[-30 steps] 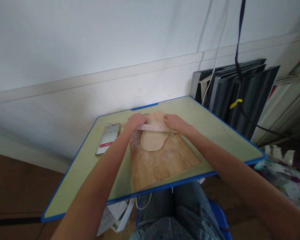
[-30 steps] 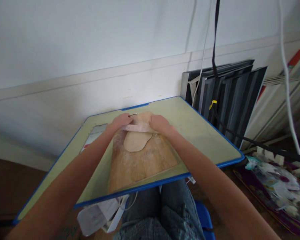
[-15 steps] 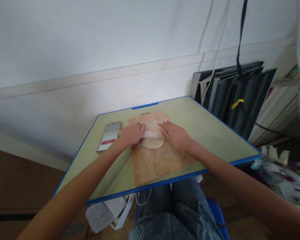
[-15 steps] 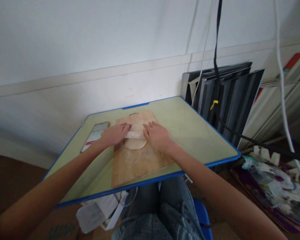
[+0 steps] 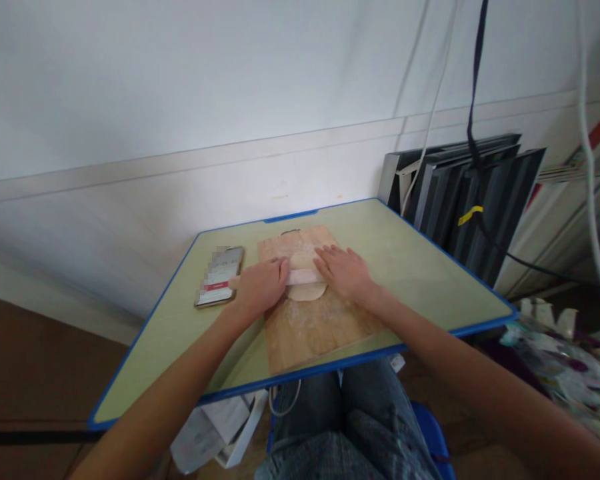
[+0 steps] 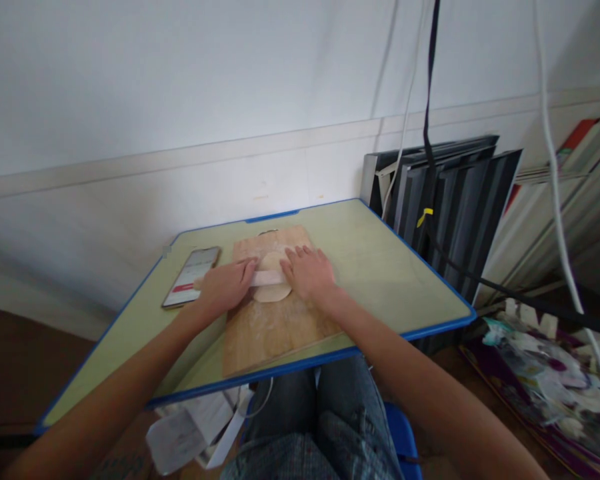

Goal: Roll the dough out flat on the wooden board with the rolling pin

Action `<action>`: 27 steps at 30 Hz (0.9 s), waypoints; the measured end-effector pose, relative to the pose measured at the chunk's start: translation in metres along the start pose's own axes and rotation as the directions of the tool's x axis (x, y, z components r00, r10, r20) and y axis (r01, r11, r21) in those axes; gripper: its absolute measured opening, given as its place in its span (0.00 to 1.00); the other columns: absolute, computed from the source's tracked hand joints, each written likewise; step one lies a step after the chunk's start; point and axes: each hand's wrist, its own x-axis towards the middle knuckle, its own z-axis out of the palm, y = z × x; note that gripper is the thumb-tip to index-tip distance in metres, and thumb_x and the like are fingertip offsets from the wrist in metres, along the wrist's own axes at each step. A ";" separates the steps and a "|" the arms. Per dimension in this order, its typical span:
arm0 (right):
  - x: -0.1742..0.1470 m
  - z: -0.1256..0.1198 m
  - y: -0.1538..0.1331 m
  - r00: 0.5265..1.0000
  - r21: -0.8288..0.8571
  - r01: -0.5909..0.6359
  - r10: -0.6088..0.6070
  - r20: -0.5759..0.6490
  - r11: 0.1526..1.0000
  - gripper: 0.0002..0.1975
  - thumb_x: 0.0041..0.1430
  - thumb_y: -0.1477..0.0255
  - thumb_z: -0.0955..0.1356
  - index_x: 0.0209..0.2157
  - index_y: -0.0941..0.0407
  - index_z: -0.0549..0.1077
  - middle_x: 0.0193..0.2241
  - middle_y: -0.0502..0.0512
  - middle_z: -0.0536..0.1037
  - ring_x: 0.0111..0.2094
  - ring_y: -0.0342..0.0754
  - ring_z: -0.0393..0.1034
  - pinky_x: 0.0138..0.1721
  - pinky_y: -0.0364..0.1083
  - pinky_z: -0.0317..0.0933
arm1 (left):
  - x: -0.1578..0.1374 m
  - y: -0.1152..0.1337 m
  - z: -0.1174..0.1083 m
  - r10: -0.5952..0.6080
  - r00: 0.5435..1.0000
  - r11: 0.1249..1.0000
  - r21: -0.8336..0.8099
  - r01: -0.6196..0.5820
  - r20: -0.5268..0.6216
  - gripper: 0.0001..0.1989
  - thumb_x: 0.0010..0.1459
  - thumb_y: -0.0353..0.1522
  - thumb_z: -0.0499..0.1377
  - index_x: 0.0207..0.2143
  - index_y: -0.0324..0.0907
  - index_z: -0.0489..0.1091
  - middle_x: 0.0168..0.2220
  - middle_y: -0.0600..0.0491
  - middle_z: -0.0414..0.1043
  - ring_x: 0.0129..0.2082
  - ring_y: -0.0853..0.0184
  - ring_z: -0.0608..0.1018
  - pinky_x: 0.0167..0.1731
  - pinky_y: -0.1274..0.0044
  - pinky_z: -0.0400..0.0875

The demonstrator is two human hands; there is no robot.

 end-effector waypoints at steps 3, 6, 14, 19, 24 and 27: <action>0.024 0.002 0.006 0.996 0.000 -0.046 0.046 0.075 0.999 0.23 0.61 0.70 0.52 0.54 0.59 0.61 0.54 0.62 0.64 0.55 0.52 0.56 0.53 0.57 0.49 | 0.004 0.004 0.000 -0.002 1.000 1.000 -0.002 0.002 0.022 0.26 0.61 0.40 0.33 0.43 0.44 0.69 0.41 0.47 0.73 0.38 0.60 0.76 0.32 0.72 0.66; 0.045 0.005 0.012 0.983 0.017 -0.055 0.051 0.175 0.998 0.24 0.58 0.71 0.54 0.55 0.58 0.60 0.55 0.62 0.62 0.56 0.53 0.54 0.52 0.58 0.49 | 0.005 0.005 0.000 0.017 0.999 1.000 0.013 -0.017 0.036 0.27 0.61 0.40 0.33 0.40 0.42 0.69 0.39 0.47 0.74 0.36 0.60 0.76 0.32 0.72 0.66; 0.038 0.001 0.014 0.976 -0.043 0.033 -0.023 0.216 0.999 0.24 0.61 0.69 0.52 0.58 0.57 0.56 0.60 0.63 0.53 0.60 0.55 0.43 0.55 0.62 0.42 | -0.001 0.010 -0.008 0.045 0.996 0.998 0.030 -0.048 0.073 0.26 0.61 0.39 0.34 0.40 0.41 0.69 0.39 0.46 0.73 0.36 0.60 0.76 0.32 0.73 0.66; -0.002 -0.007 0.009 0.984 0.002 0.098 -0.098 0.149 0.995 0.23 0.63 0.71 0.49 0.56 0.58 0.59 0.57 0.60 0.60 0.58 0.49 0.52 0.55 0.57 0.47 | -0.021 0.011 -0.014 0.113 0.990 0.993 0.021 -0.115 0.086 0.24 0.61 0.41 0.36 0.48 0.43 0.64 0.42 0.46 0.73 0.39 0.61 0.75 0.36 0.72 0.65; -0.039 -0.007 0.007 0.988 0.078 0.155 -0.156 0.012 0.985 0.23 0.63 0.69 0.52 0.58 0.59 0.57 0.59 0.57 0.56 0.60 0.47 0.46 0.58 0.52 0.45 | -0.048 0.004 -0.014 0.184 0.981 0.982 -0.050 -0.181 0.065 0.24 0.60 0.43 0.39 0.53 0.43 0.58 0.48 0.45 0.69 0.43 0.59 0.73 0.39 0.70 0.65; -0.057 -0.004 0.009 0.968 0.081 0.248 -0.244 -0.056 0.965 0.23 0.63 0.69 0.53 0.57 0.61 0.58 0.59 0.59 0.55 0.61 0.48 0.42 0.58 0.52 0.44 | -0.065 -0.001 -0.008 0.232 0.973 0.971 -0.067 -0.231 0.013 0.21 0.59 0.40 0.42 0.52 0.44 0.59 0.52 0.46 0.65 0.47 0.60 0.71 0.42 0.70 0.65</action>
